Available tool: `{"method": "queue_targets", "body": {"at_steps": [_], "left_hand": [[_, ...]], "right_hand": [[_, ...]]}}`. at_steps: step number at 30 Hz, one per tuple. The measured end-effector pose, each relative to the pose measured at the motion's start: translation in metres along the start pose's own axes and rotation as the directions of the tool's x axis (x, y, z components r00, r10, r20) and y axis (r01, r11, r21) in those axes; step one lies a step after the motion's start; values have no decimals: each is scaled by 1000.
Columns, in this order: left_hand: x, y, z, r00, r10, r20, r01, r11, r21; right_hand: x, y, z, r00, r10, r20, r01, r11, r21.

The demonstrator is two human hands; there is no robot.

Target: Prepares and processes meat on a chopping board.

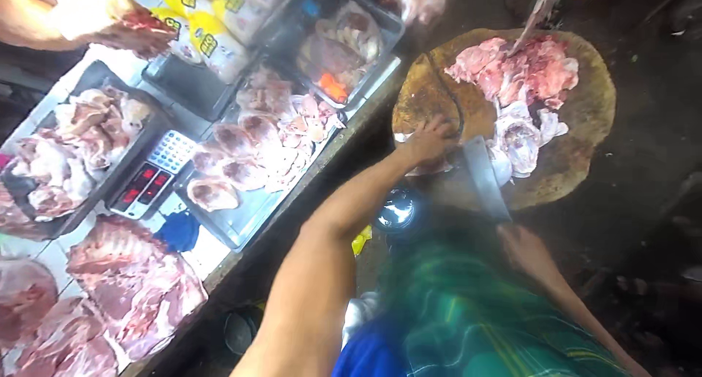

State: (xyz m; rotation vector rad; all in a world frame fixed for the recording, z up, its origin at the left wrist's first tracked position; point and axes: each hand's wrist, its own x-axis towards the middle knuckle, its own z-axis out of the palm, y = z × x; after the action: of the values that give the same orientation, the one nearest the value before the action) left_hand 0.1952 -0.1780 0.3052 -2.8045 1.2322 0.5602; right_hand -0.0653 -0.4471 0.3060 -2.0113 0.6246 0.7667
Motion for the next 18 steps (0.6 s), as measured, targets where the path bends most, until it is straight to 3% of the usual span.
{"method": "queue_targets", "body": {"at_steps": [2,4,7,9,11,12,13,15,16,18], "left_hand": [[15,-3,5,984,81,161,-101,987,124],[19,-10,1,966,58,252,-97,985,143],[12,-33,-8,945,-115,305,103,993,55],[-1,-53,-1,924,-235,300,304,930,-207],[-29,-53,6,894,-349,282,449,691,-567],[-47,-48,17,871,-408,274,462,492,-738],[-62,-41,34,830,-478,286,441,249,-862],[-84,-19,66,705,-631,322,276,-175,-945],[-92,-4,77,634,-702,325,158,-293,-943],[-102,27,92,464,-845,267,-20,-311,-950]], "right_hand": [[2,1,-1,1000,13,5,-13,1000,9],[6,4,-3,1000,12,15,-12,1000,9],[10,7,0,999,11,52,-10,1000,-21],[13,9,0,995,-14,97,13,1000,2],[14,10,-3,986,-39,161,28,997,69],[12,10,-4,981,-44,188,27,995,94],[11,9,-5,978,-44,206,26,996,89],[10,11,-4,985,-68,156,70,998,-7],[8,12,-3,990,-88,112,96,993,-62],[2,9,1,991,-129,31,132,981,-140]]}}
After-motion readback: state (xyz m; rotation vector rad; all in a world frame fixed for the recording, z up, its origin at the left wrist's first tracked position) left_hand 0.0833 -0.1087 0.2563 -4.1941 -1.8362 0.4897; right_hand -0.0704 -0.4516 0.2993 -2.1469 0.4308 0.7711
